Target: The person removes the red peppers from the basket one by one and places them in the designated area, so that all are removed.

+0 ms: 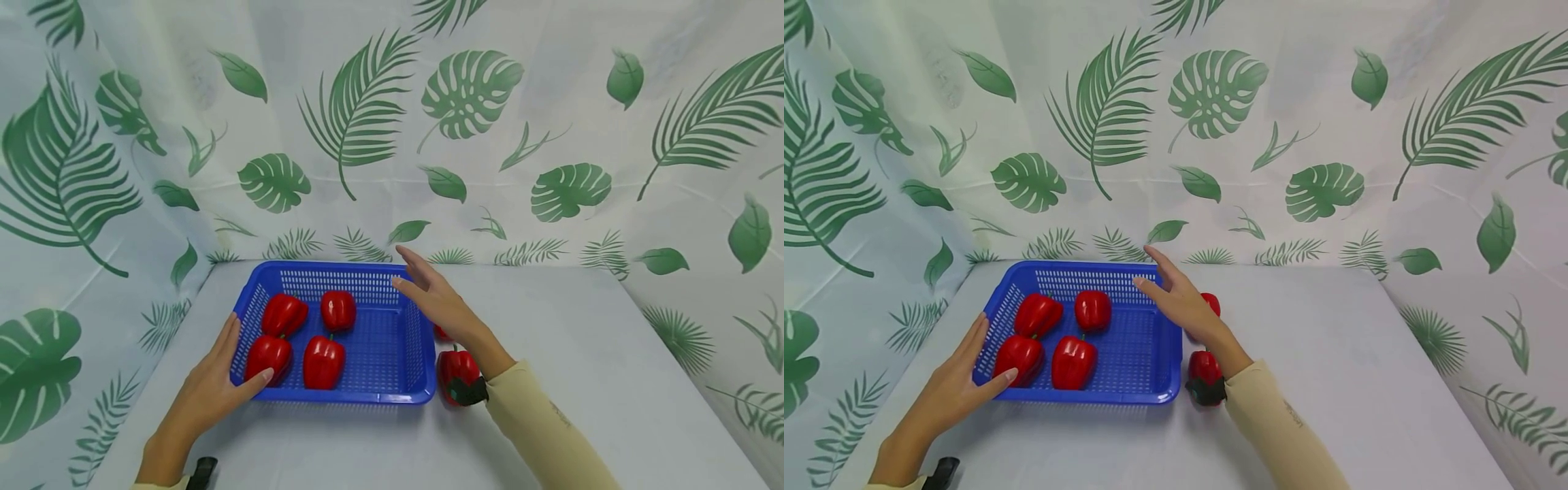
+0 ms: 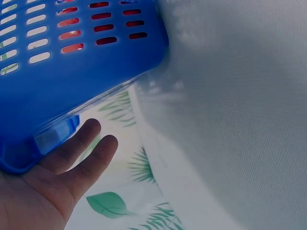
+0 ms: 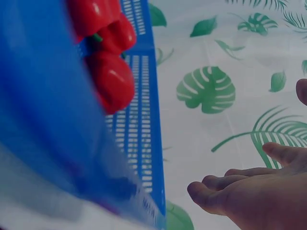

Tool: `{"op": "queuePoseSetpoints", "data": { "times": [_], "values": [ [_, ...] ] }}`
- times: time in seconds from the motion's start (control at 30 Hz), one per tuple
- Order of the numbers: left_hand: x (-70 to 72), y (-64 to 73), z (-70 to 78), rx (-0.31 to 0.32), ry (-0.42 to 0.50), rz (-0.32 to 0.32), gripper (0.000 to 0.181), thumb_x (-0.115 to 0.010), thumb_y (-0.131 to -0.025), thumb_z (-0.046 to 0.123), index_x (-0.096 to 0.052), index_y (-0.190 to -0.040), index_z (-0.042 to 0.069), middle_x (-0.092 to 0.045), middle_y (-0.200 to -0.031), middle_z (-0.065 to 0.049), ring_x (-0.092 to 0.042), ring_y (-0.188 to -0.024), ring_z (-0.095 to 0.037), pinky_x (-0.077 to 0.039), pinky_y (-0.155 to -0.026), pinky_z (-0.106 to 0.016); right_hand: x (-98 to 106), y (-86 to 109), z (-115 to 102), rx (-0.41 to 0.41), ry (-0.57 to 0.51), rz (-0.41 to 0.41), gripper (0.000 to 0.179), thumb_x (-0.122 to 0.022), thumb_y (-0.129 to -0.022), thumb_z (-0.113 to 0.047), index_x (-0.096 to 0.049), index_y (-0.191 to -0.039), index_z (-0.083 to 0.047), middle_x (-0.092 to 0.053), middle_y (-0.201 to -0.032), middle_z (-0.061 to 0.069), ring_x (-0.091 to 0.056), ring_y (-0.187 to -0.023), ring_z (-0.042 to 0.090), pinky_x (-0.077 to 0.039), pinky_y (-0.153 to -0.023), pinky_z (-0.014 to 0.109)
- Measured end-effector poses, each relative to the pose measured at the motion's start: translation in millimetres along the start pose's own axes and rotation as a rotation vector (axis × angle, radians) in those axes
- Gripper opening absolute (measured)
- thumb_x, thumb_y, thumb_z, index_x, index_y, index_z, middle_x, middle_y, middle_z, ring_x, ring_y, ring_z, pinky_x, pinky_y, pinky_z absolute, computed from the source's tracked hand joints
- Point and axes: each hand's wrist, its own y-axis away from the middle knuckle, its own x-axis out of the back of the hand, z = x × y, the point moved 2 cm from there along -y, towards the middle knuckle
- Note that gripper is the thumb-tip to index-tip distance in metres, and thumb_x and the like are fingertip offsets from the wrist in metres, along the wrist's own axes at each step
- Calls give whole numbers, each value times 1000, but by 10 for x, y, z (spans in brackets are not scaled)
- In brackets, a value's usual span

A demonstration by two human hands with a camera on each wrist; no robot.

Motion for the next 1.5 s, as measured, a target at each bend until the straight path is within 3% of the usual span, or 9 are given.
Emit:
{"op": "queuePoseSetpoints", "data": {
  "times": [0.47, 0.7, 0.9, 1.13, 1.5],
  "values": [
    [4, 6, 15, 8, -1, -7, 125, -70, -91, 67, 1, -170, 1, -5, -176, -26, -21, -153, -60, -37, -103, -79, -276, -306, -22, -68, 1, -66, 77, -66, -100, -58, -33, -168, -41, -31, -175, 0, -31, -159, 30, -33, -117, 72],
    [-14, 16, -2, 8, -4, -8, 125, -70, -91, 67, 1, -170, 1, -5, -176, -27, -21, -153, -60, -37, -103, -79, -425, -474, -16, -15, -39, -126, 76, -64, -105, -44, -30, -171, -26, -29, -175, 7, -30, -159, 38, -35, -118, 68],
    [-17, 20, -1, 9, -1, 1, 126, -70, -90, 67, 0, -170, 1, -6, -176, -26, -21, -154, -60, -37, -103, -79, -504, -573, 25, -7, -60, -160, 77, -66, -105, -41, -29, -171, -25, -28, -175, 6, -27, -159, 42, -35, -119, 67],
    [4, 19, 15, 0, 8, 23, 123, -70, -91, 66, -1, -171, 2, -7, -177, -25, -20, -155, -58, -36, -106, -78, -581, -653, 85, -45, -12, -175, 77, -69, -102, -42, -35, -169, -25, -30, -175, 7, -31, -158, 41, -37, -118, 66],
    [-10, 7, -6, -15, 4, 31, 122, -71, -91, 65, -3, -171, 2, -8, -177, -25, -23, -154, -58, -38, -105, -78, -695, -765, 303, -89, -17, -238, 74, -70, -101, -35, -42, -165, -11, -40, -168, 18, -37, -153, 46, -41, -116, 63]
  ]
}}
